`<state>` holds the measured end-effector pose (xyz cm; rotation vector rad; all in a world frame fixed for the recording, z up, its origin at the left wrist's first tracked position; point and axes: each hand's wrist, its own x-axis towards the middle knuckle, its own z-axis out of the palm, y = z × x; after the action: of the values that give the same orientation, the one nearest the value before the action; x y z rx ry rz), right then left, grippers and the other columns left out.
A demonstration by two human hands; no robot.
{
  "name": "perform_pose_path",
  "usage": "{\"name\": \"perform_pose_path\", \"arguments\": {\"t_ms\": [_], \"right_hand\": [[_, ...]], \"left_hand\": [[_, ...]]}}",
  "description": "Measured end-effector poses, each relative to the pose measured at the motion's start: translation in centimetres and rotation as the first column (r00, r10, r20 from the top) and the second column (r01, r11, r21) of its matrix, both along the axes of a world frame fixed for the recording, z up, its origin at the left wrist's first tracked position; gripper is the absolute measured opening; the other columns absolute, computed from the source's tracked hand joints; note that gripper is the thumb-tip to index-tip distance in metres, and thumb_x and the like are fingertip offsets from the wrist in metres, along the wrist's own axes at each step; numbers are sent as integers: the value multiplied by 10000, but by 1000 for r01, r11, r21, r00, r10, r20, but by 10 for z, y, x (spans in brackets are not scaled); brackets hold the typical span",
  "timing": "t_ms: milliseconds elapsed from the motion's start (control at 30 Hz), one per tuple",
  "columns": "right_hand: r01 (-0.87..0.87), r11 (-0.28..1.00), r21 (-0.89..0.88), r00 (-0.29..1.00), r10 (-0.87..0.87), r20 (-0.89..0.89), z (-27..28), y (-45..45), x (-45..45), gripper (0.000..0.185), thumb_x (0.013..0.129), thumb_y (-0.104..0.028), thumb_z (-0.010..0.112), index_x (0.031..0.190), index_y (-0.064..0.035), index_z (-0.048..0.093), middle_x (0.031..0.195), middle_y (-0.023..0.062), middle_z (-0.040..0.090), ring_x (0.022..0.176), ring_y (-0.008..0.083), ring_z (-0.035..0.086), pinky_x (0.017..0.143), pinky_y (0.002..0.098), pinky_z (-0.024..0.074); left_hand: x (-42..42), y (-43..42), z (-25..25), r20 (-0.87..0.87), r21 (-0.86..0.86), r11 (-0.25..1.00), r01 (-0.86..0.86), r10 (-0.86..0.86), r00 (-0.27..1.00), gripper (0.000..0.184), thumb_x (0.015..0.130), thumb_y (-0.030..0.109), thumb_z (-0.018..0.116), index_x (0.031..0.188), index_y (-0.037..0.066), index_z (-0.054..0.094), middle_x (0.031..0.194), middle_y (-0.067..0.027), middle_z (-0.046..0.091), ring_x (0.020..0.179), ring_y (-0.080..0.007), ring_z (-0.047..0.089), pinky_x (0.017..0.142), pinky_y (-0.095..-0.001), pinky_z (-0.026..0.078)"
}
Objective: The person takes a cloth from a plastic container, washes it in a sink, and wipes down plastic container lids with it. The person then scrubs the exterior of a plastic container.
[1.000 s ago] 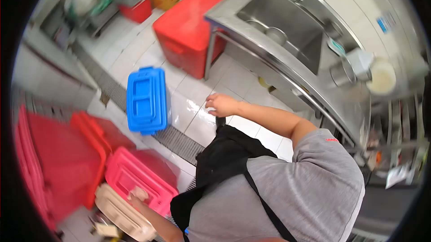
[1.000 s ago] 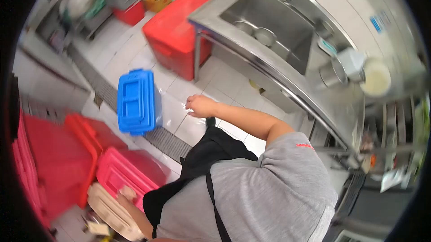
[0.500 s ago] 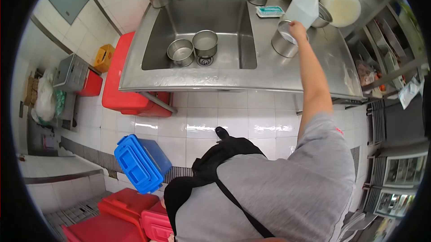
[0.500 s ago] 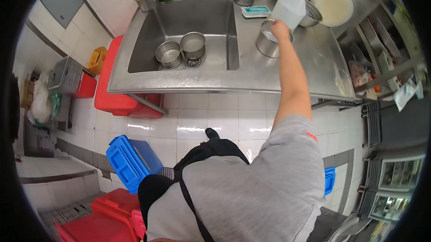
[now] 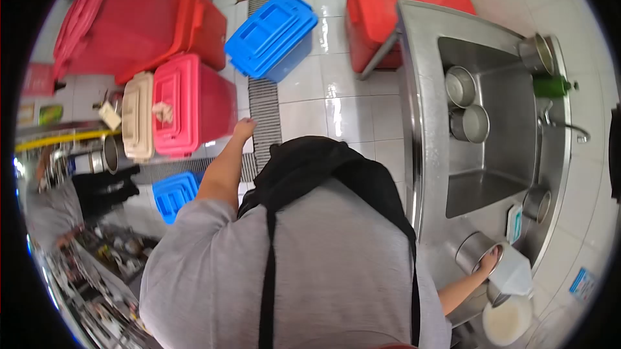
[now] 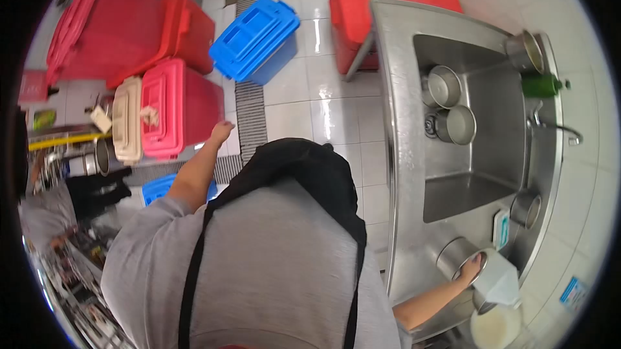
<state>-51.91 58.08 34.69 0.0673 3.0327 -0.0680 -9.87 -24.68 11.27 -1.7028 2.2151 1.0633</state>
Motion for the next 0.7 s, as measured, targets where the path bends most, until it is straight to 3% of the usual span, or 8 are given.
{"name": "perform_pose_path", "arguments": {"t_ms": [33, 67, 133, 233, 367, 467, 600, 700], "right_hand": [[-51, 999, -16, 995, 50, -81, 9, -5, 10, 511, 724, -81, 422, 1228, -32, 354, 1178, 171, 446, 1042, 296, 454, 888, 329, 343], [107, 899, -425, 967, -194, -167, 21, -27, 21, 527, 705, -91, 438, 1221, -18, 356, 1175, 190, 441, 1041, 315, 454, 893, 354, 341], [165, 196, -967, 763, -647, -1, 39, -64, 44, 562, 668, -110, 469, 1206, 10, 361, 1168, 228, 431, 1040, 354, 454, 903, 403, 336], [-179, -481, -858, 816, -560, 143, 55, -73, 71, 622, 627, -174, 499, 1178, 74, 349, 1151, 258, 427, 1034, 389, 452, 911, 474, 321], [-348, -549, -760, 841, -541, 6, 69, -119, 77, 743, 623, -268, 545, 1199, 118, 279, 1231, 284, 315, 1154, 418, 299, 989, 506, 213], [-327, -605, -726, 945, -208, -253, 91, -179, 59, 798, 650, -288, 591, 1233, 104, 211, 1297, 286, 193, 1184, 447, 217, 988, 553, 161], [-83, -740, -667, 858, 288, -425, 118, -337, 34, 749, 761, -278, 512, 1287, 49, 91, 1345, 222, 127, 1196, 403, 241, 945, 511, 288], [75, -750, -657, 824, 417, -383, 102, -474, 17, 685, 774, -318, 458, 1267, 52, 158, 1303, 249, 207, 1118, 402, 361, 834, 505, 411]], "left_hand": [[0, 0, -5, -28, 43, 987, -157, 158, 987, 363, 698, 279, 584, 944, 11, 580, 920, -150, 590, 886, -239, 551, 765, -324, 418], [2, 0, -9, -11, 59, 988, -140, 141, 990, 359, 697, 275, 584, 940, 12, 583, 921, -146, 591, 883, -236, 551, 765, -320, 417], [-1, -3, -15, 8, 88, 992, -88, 87, 996, 350, 694, 269, 584, 933, 13, 589, 922, -137, 591, 876, -231, 550, 764, -312, 417], [-6, -4, -2, -83, 107, 989, -105, 114, 990, 375, 684, 308, 568, 963, 58, 580, 910, -128, 597, 845, -241, 563, 749, -314, 431], [4, -16, 26, -213, 234, 953, -195, 245, 946, 339, 734, 250, 564, 981, 19, 571, 946, -113, 586, 899, -198, 532, 790, -286, 398], [41, -38, 14, -218, 208, 963, -170, 215, 952, 390, 735, 300, 563, 1007, 21, 554, 960, -123, 583, 891, -214, 546, 778, -302, 407], [76, -86, 6, -193, 207, 960, -190, 230, 954, 392, 743, 311, 548, 1004, 19, 556, 979, -144, 576, 913, -233, 545, 788, -307, 407], [78, -123, 11, -271, 222, 950, -219, 276, 922, 379, 750, 296, 549, 1005, 16, 555, 983, -139, 576, 926, -222, 538, 792, -296, 404]]}}
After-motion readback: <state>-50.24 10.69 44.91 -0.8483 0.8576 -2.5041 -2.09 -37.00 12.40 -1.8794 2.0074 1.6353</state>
